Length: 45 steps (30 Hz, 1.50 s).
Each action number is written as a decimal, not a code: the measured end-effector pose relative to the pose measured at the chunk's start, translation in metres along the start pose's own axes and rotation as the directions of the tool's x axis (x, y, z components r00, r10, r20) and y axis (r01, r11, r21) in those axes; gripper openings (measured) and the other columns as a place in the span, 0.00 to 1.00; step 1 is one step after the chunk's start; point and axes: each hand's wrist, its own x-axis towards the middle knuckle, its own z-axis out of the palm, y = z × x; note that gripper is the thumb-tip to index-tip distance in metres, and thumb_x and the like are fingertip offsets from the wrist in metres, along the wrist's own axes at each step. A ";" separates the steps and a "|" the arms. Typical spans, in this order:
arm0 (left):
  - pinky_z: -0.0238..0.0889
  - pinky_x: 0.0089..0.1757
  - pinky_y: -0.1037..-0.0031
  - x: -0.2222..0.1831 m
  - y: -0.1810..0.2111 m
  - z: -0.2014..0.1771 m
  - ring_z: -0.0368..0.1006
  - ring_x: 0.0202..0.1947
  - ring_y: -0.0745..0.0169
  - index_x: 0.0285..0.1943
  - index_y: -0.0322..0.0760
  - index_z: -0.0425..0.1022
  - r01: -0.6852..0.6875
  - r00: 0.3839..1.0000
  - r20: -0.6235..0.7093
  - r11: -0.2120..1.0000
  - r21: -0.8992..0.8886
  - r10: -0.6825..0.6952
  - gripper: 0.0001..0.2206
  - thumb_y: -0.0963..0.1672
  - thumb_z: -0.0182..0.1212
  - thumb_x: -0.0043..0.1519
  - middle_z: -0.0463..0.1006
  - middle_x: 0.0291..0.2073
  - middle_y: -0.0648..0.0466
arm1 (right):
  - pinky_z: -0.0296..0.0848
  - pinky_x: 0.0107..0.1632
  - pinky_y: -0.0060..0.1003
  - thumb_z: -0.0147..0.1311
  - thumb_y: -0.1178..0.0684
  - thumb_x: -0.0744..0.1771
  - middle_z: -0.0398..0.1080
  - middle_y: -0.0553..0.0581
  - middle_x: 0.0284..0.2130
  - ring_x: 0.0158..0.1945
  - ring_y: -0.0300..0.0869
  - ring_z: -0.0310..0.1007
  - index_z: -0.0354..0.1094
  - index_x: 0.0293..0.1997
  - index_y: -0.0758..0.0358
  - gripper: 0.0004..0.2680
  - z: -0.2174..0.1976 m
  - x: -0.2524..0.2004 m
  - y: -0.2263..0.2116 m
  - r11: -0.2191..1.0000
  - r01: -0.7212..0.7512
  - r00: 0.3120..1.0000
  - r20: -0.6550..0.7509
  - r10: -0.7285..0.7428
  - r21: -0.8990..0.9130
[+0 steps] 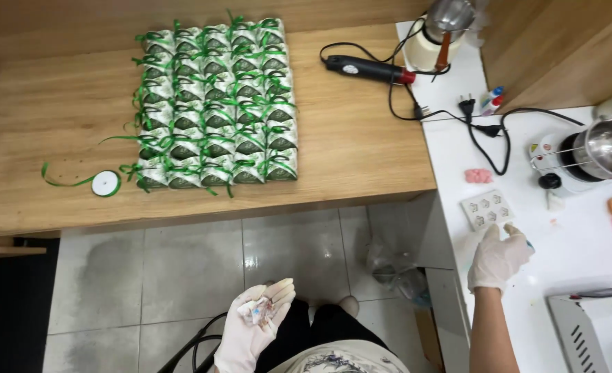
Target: Cleaning wax spills off a workbench using a heat gun and wipes, followed by preparing candle molds.
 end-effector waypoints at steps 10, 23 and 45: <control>0.68 0.55 0.60 0.035 0.077 -0.006 0.74 0.57 0.40 0.58 0.13 0.72 0.289 0.945 0.140 0.955 0.065 -0.295 0.23 0.43 0.43 0.63 0.76 0.57 0.31 | 0.70 0.48 0.34 0.57 0.57 0.71 0.77 0.61 0.40 0.41 0.39 0.71 0.75 0.50 0.72 0.07 -0.037 -0.157 -0.042 0.987 -0.150 0.987 -0.045 0.153 0.064; 0.68 0.57 0.54 0.197 -0.058 0.018 0.73 0.57 0.33 0.33 0.31 0.70 0.496 0.794 0.158 0.776 0.389 -0.586 0.13 0.42 0.41 0.67 0.74 0.58 0.27 | 0.72 0.50 0.35 0.58 0.54 0.67 0.77 0.55 0.44 0.45 0.42 0.76 0.77 0.49 0.59 0.08 -0.037 -0.312 0.134 0.810 -0.495 0.735 0.344 0.584 -0.316; 0.73 0.53 0.44 0.454 -0.431 -0.128 0.76 0.39 0.45 0.29 0.36 0.66 0.671 0.718 -0.237 0.742 -0.015 -0.654 0.10 0.42 0.52 0.65 0.70 0.28 0.50 | 0.66 0.58 0.32 0.39 0.52 0.72 0.70 0.55 0.53 0.52 0.39 0.69 0.64 0.60 0.62 0.12 0.278 -0.195 0.667 0.567 -0.811 0.487 0.704 0.517 0.145</control>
